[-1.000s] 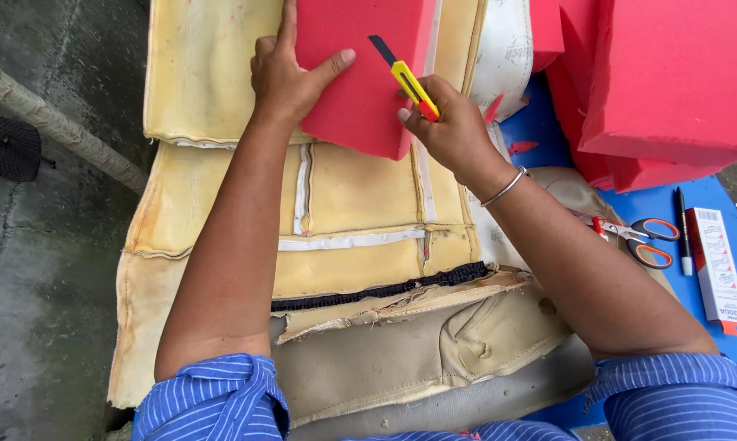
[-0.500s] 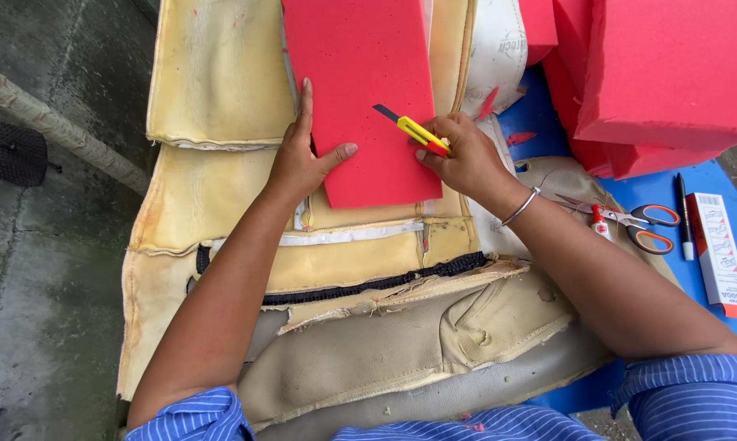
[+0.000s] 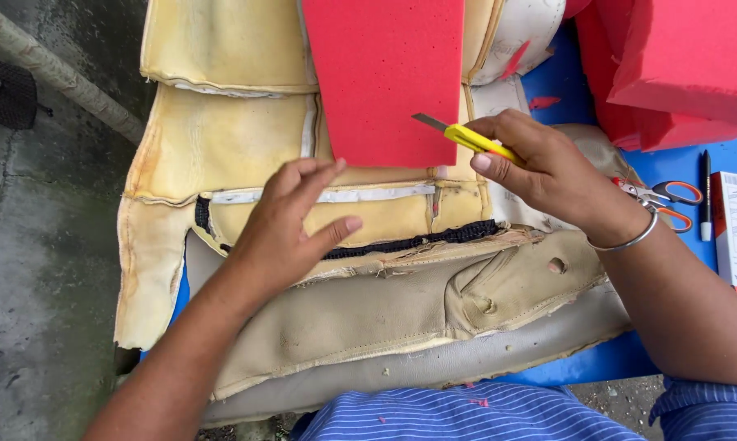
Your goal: Strip old foam and leather from an upholstery piece using a utility knife
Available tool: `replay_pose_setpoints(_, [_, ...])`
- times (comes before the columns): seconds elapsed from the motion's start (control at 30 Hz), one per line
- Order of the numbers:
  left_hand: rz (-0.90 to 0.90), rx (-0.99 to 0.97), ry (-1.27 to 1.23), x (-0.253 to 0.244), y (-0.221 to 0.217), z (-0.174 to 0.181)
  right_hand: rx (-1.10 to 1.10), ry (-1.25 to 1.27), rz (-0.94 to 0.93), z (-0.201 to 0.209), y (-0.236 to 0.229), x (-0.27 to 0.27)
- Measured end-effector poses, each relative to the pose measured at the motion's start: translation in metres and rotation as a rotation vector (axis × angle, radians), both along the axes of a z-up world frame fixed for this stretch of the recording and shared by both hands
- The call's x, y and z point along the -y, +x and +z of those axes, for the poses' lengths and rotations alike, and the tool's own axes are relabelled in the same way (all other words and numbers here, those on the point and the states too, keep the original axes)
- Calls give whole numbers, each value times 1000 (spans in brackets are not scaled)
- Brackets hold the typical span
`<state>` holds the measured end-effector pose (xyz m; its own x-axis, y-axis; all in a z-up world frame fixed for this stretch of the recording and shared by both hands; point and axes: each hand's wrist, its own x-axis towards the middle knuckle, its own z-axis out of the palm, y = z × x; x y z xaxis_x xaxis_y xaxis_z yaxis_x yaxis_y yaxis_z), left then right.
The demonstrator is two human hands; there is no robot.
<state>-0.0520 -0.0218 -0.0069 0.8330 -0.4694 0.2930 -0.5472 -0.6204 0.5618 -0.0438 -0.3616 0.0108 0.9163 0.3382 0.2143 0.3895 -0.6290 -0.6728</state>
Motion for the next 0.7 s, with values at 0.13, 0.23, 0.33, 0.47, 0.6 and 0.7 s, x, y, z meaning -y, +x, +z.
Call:
replay_pose_setpoints(0.13, [-34,-212,-402,24,-107,-18,-33,-134,214,-4,-12,-19])
replay_pose_setpoints(0.23, [152,-146,-522,29,-140,-32,-82,-253,250,-11,-11,-39])
replay_pose_setpoints(0.33, [278,76,-393,29,-151,-32,-54,-295,299,-32,-3,-54])
replay_pose_setpoints(0.47, [82,-1057,-998,29,-162,-50,-36,-351,241,-60,-1,-61])
replay_pose_setpoints(0.6, [136,-1625,-1221,33,-133,-64,-105,-300,287,-60,-13,-62])
replay_pose_setpoints(0.7, [259,-1721,-1258,32,-114,-74,-117,-354,399,-59,-26,-72])
